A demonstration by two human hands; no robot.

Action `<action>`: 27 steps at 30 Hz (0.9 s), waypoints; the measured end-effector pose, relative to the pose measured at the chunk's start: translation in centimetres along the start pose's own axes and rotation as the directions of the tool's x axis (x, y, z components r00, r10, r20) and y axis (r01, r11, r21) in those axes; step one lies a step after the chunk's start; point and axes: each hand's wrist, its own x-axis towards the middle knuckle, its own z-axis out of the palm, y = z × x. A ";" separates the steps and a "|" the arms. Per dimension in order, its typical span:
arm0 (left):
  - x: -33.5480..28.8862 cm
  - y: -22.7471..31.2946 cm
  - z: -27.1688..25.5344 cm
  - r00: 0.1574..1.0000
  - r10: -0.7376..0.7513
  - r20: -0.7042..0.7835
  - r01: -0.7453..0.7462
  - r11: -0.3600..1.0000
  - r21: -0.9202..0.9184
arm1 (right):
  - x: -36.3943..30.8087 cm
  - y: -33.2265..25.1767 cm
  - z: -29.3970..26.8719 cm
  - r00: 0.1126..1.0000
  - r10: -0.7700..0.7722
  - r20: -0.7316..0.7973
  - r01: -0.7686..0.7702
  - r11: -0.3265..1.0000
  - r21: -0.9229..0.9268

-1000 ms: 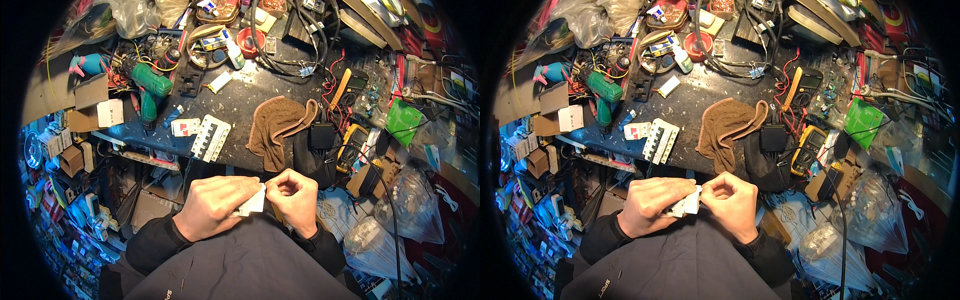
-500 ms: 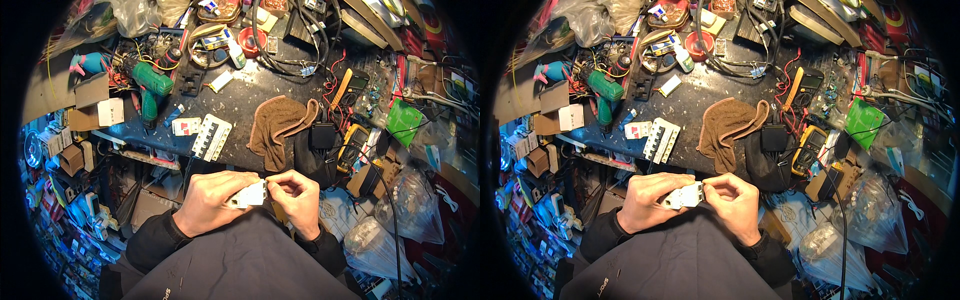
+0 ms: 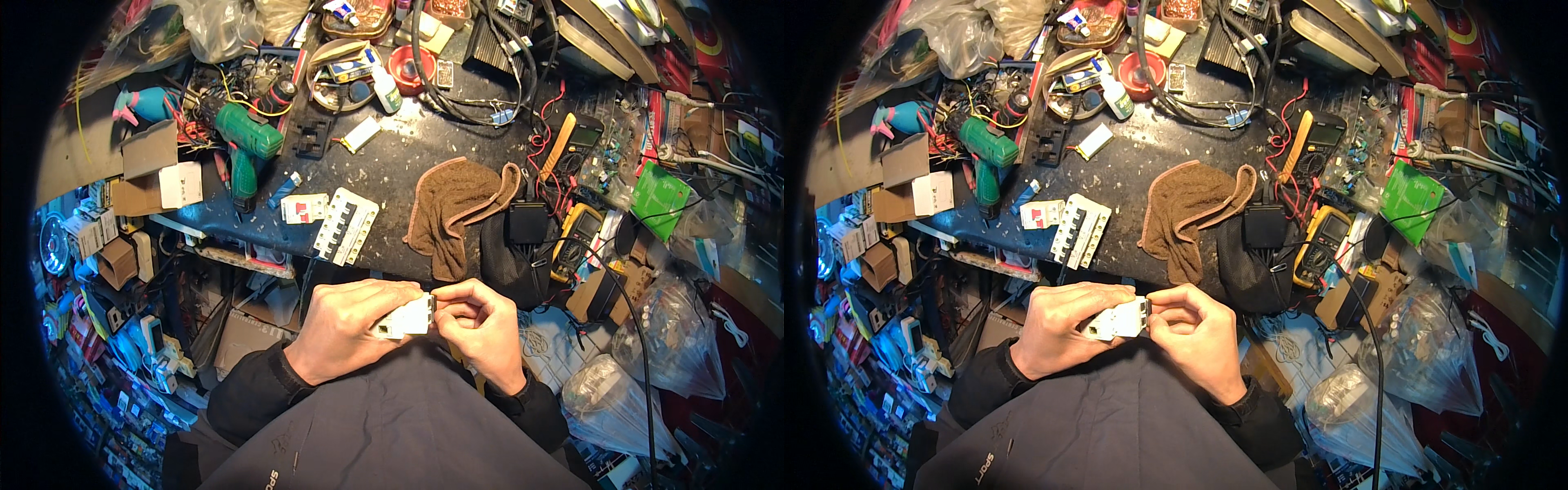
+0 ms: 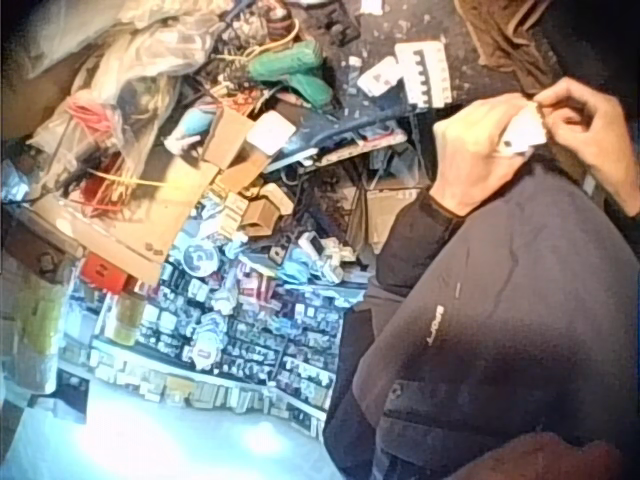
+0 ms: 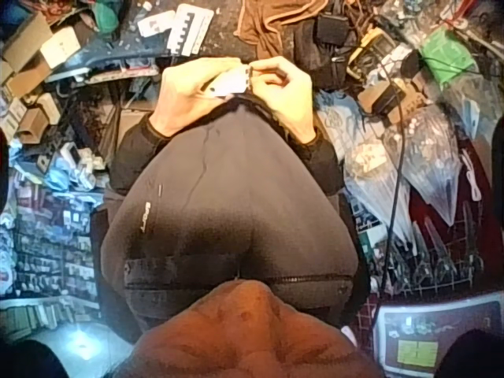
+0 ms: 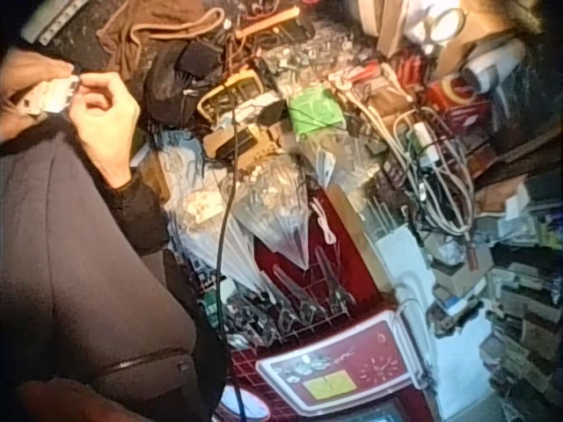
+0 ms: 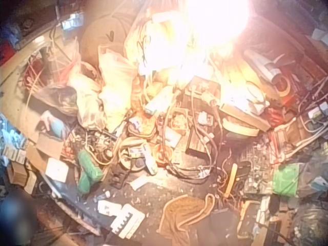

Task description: The person wipes small white electronic components with a brown cloth on a cluttered workbench. They handle each component individually, turning them over to wipe multiple sides, then place them back on the table.

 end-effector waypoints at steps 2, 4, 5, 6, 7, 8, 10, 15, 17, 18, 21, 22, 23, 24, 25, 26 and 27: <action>0.0 -0.1 0.0 1.000 0.005 -0.001 -0.005 1.000 0.004 | 0.0 -0.2 0.1 1.000 0.008 0.005 -0.008 1.000 -0.029; 0.1 -0.1 0.0 1.000 0.003 -0.004 -0.003 1.000 0.006 | 0.0 -0.3 0.1 1.000 0.003 0.012 -0.002 0.999 -0.047; 0.1 -0.1 0.0 1.000 0.018 -0.011 -0.018 1.000 0.008 | 0.0 -0.3 0.1 1.000 -0.008 0.017 0.009 0.999 -0.050; 0.1 -0.2 -0.1 1.000 0.023 -0.012 -0.023 1.000 0.011 | 0.0 -0.3 0.1 0.999 -0.030 0.023 0.031 0.999 -0.041; 0.2 -0.2 -0.1 1.000 0.028 -0.013 -0.028 1.000 0.014 | 0.0 -0.3 0.2 1.000 -0.020 0.019 0.022 0.998 -0.067; 0.2 -0.2 -0.1 1.000 0.027 -0.011 -0.027 0.999 0.017 | 0.1 -0.2 0.2 1.000 -0.021 0.018 0.022 0.997 -0.080; 0.3 -0.2 -0.1 1.000 0.016 0.000 -0.016 0.999 0.028 | 0.2 -0.2 0.4 0.999 -0.035 0.013 0.036 0.995 -0.093; 0.4 -0.3 -0.1 0.999 0.038 -0.006 -0.038 0.999 0.036 | 0.8 -0.1 0.6 0.995 -0.097 -0.018 0.092 0.979 -0.181; 0.5 -0.4 -0.2 0.999 0.043 -0.008 -0.042 0.998 0.035 | 1.1 -0.1 0.7 0.996 -0.083 -0.040 0.074 0.977 -0.202; 0.5 -0.4 -0.3 0.999 0.043 -0.008 -0.043 0.998 0.035 | 1.3 -0.1 0.7 0.994 -0.097 -0.049 0.085 0.975 -0.203; 0.6 -0.5 -0.2 0.998 0.046 -0.032 -0.045 0.999 0.025 | 1.7 0.0 0.9 0.990 -0.115 -0.082 0.096 0.974 -0.205; 0.6 -0.5 -0.3 0.998 0.046 -0.044 -0.045 0.999 0.023 | 1.7 0.1 1.0 0.990 -0.119 -0.072 0.105 0.979 -0.175; 0.7 -0.6 -0.3 0.998 0.041 -0.046 -0.040 0.999 0.029 | 1.7 0.1 1.2 0.989 -0.126 -0.072 0.115 0.983 -0.140; 0.7 -0.7 -0.4 0.998 0.037 -0.048 -0.035 0.999 0.035 | 1.7 0.2 1.3 0.991 -0.127 -0.052 0.121 0.987 -0.105; 0.8 -0.8 -0.5 0.999 0.023 -0.048 -0.021 0.999 0.041 | 1.6 0.2 1.3 0.994 -0.106 -0.024 0.102 0.984 -0.145; 0.8 -0.9 -0.5 0.998 0.000 -0.065 0.001 1.000 0.011 | 1.6 0.3 1.4 0.988 -0.156 0.020 0.157 0.969 -0.192; 0.9 -1.1 -0.7 0.996 -0.032 -0.078 0.031 0.999 -0.016 | 1.5 0.3 1.4 0.977 -0.202 0.067 0.212 0.949 -0.235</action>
